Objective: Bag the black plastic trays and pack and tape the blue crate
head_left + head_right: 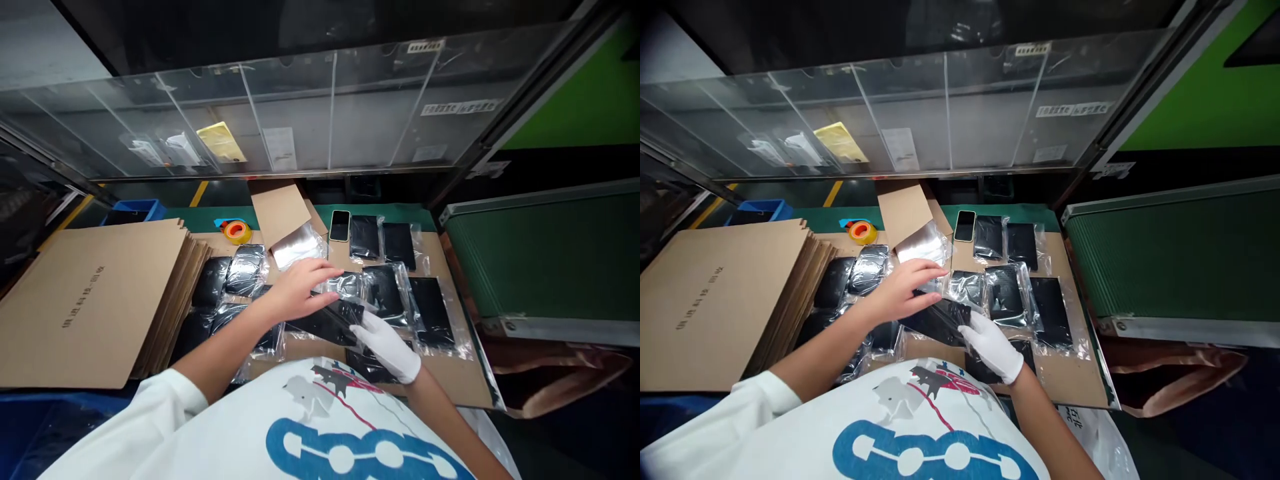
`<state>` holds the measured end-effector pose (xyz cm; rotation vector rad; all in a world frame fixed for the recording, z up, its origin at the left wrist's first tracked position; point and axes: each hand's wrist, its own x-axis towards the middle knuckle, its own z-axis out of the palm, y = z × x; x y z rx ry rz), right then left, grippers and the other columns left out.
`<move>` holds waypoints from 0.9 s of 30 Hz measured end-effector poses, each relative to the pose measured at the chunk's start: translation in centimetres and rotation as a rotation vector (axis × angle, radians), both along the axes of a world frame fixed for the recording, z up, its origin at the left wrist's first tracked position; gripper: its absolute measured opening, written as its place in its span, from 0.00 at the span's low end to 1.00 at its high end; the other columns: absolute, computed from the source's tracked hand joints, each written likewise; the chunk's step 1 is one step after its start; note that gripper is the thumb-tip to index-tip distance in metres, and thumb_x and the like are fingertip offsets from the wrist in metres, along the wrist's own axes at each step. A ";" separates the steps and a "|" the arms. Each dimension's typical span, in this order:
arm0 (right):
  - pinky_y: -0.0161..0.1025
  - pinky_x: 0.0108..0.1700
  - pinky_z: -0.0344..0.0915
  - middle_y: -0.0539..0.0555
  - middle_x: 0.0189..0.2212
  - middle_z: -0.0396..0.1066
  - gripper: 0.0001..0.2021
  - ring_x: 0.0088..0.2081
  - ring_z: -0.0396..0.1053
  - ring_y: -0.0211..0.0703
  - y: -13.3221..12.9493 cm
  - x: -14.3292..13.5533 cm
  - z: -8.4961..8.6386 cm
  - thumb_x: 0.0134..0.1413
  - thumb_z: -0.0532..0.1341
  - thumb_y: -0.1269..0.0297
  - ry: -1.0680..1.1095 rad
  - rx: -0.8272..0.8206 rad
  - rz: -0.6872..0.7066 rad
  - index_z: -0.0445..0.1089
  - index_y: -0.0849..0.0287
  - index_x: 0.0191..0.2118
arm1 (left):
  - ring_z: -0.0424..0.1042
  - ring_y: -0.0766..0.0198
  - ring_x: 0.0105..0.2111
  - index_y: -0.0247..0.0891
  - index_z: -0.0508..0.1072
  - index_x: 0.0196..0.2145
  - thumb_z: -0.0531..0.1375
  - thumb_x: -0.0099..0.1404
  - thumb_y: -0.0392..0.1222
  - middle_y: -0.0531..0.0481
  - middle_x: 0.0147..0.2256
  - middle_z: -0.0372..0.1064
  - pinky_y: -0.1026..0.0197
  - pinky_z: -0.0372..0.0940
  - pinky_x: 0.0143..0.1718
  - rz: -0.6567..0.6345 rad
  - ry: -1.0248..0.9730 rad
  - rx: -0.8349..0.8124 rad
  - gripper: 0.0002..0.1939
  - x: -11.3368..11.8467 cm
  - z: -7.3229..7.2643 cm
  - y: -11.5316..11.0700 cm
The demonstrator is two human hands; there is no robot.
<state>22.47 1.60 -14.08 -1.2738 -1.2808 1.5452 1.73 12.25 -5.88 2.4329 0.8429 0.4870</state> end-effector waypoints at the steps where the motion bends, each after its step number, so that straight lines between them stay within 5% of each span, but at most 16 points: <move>1: 0.50 0.61 0.55 0.56 0.53 0.70 0.20 0.55 0.64 0.51 -0.6 0.5 0.5 0.56 0.59 0.59 -0.031 0.016 0.022 0.68 0.57 0.53 | 0.68 0.56 0.48 0.41 0.71 0.51 0.59 0.63 0.50 0.45 0.48 0.70 0.53 0.63 0.49 -0.059 0.042 -0.067 0.20 0.8 0.6 0.3; 4: 0.49 0.60 0.58 0.55 0.52 0.70 0.20 0.54 0.66 0.51 -2.2 1.9 1.4 0.56 0.58 0.62 -0.089 0.054 0.077 0.68 0.58 0.54 | 0.72 0.61 0.39 0.40 0.77 0.40 0.62 0.61 0.49 0.48 0.40 0.74 0.61 0.65 0.42 -0.153 0.084 -0.295 0.13 3.0 1.0 -0.2; 8: 0.50 0.58 0.61 0.55 0.50 0.72 0.19 0.50 0.69 0.50 -4.0 4.3 2.2 0.58 0.57 0.61 -0.119 0.049 0.104 0.68 0.58 0.54 | 0.72 0.66 0.32 0.37 0.78 0.30 0.62 0.61 0.44 0.50 0.30 0.75 0.66 0.65 0.35 -0.069 -0.069 -0.416 0.08 5.0 0.3 -2.6; 14: 0.50 0.60 0.57 0.54 0.51 0.72 0.17 0.54 0.67 0.48 -7.0 10.2 5.1 0.64 0.51 0.55 -0.011 0.238 -0.068 0.73 0.54 0.50 | 0.73 0.66 0.30 0.36 0.78 0.28 0.64 0.59 0.43 0.48 0.29 0.76 0.65 0.67 0.33 0.039 -0.317 -0.437 0.07 7.5 -0.3 -6.0; 17: 0.54 0.61 0.57 0.55 0.48 0.74 0.18 0.53 0.68 0.51 -8.9 13.5 7.4 0.63 0.51 0.53 0.049 0.394 -0.277 0.71 0.52 0.51 | 0.74 0.65 0.31 0.36 0.79 0.29 0.65 0.59 0.42 0.47 0.30 0.76 0.64 0.68 0.34 0.045 -0.437 -0.395 0.07 9.2 0.0 -7.3; 20: 0.58 0.65 0.46 0.56 0.60 0.60 0.40 0.63 0.54 0.58 -10.2 16.0 8.6 0.45 0.61 0.38 -0.039 0.522 -0.392 0.57 0.50 0.62 | 0.74 0.66 0.30 0.37 0.79 0.31 0.64 0.59 0.40 0.47 0.29 0.76 0.64 0.68 0.34 0.042 -0.511 -0.298 0.05 11.2 0.8 -8.6; 23: 0.59 0.66 0.41 0.57 0.67 0.42 0.63 0.66 0.42 0.62 -10.7 17.3 8.1 0.25 0.72 0.41 -0.292 0.389 -0.199 0.41 0.51 0.68 | 0.73 0.67 0.30 0.37 0.79 0.32 0.63 0.61 0.39 0.48 0.30 0.76 0.65 0.68 0.33 -0.012 -0.502 -0.223 0.04 13.1 1.8 -9.9; 25: 0.57 0.64 0.46 0.58 0.65 0.49 0.55 0.64 0.49 0.59 -10.9 17.4 6.7 0.34 0.72 0.48 -0.324 0.230 -0.045 0.44 0.51 0.67 | 0.73 0.67 0.31 0.38 0.79 0.33 0.62 0.62 0.39 0.48 0.31 0.76 0.65 0.68 0.34 -0.071 -0.446 -0.223 0.05 14.1 2.0 -10.8; 27: 0.52 0.62 0.53 0.56 0.58 0.63 0.35 0.59 0.60 0.54 -11.5 17.3 4.6 0.49 0.65 0.51 -0.268 0.097 0.057 0.59 0.53 0.62 | 0.73 0.67 0.32 0.39 0.78 0.34 0.61 0.63 0.40 0.48 0.32 0.76 0.64 0.68 0.35 -0.097 -0.384 -0.260 0.06 14.7 1.1 -11.7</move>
